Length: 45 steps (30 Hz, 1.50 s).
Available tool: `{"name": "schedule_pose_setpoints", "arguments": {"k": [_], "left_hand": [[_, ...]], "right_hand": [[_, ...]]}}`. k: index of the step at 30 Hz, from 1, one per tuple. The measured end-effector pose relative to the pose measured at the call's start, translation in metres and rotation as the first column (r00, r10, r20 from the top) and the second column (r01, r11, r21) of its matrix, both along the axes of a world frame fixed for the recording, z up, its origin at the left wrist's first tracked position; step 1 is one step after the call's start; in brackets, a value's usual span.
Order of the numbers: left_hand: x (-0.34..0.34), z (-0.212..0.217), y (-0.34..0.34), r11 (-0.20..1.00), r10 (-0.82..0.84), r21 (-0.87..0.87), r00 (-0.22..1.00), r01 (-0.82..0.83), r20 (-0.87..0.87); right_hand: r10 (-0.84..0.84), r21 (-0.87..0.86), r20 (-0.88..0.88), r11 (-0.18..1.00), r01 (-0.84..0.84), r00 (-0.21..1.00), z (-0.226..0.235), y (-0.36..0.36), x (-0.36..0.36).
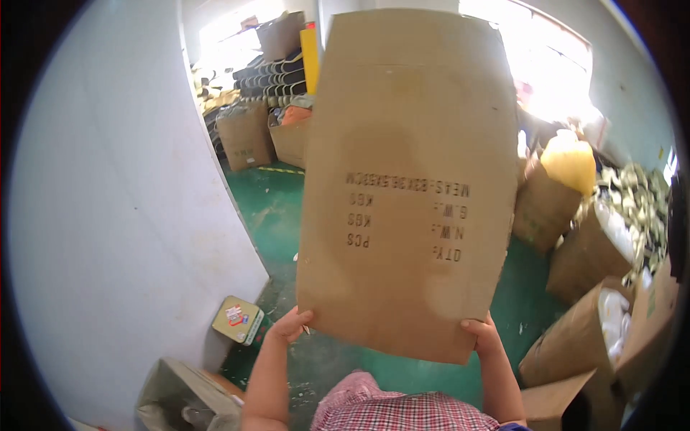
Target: Arrange foam bike saddle components on a workbench and prepare them for processing with a spray tool.
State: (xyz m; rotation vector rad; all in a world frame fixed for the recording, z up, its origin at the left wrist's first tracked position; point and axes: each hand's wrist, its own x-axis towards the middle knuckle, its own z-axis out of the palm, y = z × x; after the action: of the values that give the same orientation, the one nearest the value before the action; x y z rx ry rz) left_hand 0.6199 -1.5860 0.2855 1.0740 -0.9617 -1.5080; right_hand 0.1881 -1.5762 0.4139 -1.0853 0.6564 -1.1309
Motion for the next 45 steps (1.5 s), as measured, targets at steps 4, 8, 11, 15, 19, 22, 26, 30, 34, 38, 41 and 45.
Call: {"name": "schedule_pose_setpoints", "arguments": {"k": [4,8,11,15,19,22,26,30,34,38,41,45], "left_hand": [[-0.024,0.063,-0.069,0.958,-0.286,-0.163,0.837,0.237,-0.466],[-0.058,0.053,-0.114,0.954,-0.272,-0.235,0.868,0.186,-0.416],[-0.049,0.029,-0.14,0.955,-0.218,-0.255,0.938,0.148,-0.27],[-0.071,0.033,-0.154,0.987,-0.157,-0.052,0.981,0.152,-0.112],[-0.027,0.044,-0.154,0.982,-0.103,-0.147,0.989,0.118,0.108],[0.003,0.056,-0.142,0.994,0.044,-0.101,0.999,-0.042,0.026],[0.054,0.05,-0.144,0.966,0.254,0.006,0.954,-0.257,-0.161],[0.111,0.052,-0.238,0.946,0.322,0.017,0.929,-0.325,-0.18],[0.213,0.095,-0.308,0.937,0.339,-0.035,0.931,-0.347,-0.136],[0.335,0.108,-0.391,0.922,0.384,-0.007,0.914,-0.388,-0.135],[0.418,0.107,-0.444,0.809,0.585,0.039,0.796,-0.587,-0.156],[0.505,0.04,-0.504,0.675,0.475,-0.217,0.641,-0.705,-0.603]], "right_hand": [[-0.101,0.025,0.024,0.995,0.1,0.995,0.012,-0.077,-0.026],[-0.171,0.0,0.181,0.985,0.174,0.968,-0.035,-0.142,-0.055],[-0.096,-0.005,0.055,0.995,0.097,0.994,-0.072,-0.2,-0.045],[0.008,0.052,-0.124,0.999,-0.001,0.992,-0.06,-0.264,-0.078],[-0.028,0.341,-0.049,0.939,0.043,0.998,-0.104,-0.309,-0.015],[-0.112,0.105,-0.163,0.986,0.13,0.98,-0.089,-0.349,0.077],[0.056,0.035,-0.163,0.998,-0.051,0.985,-0.159,-0.427,0.188],[0.394,0.251,0.045,0.885,-0.392,0.918,-0.198,-0.545,0.3],[0.34,0.48,0.207,0.782,-0.398,0.917,-0.212,-0.59,0.443],[0.361,0.5,0.132,0.78,-0.377,0.923,-0.185,-0.655,0.542],[0.24,0.396,0.045,0.887,-0.238,0.97,-0.177,-0.72,0.617],[0.293,0.296,0.163,0.896,-0.33,0.942,-0.145,-0.774,0.771]]}}
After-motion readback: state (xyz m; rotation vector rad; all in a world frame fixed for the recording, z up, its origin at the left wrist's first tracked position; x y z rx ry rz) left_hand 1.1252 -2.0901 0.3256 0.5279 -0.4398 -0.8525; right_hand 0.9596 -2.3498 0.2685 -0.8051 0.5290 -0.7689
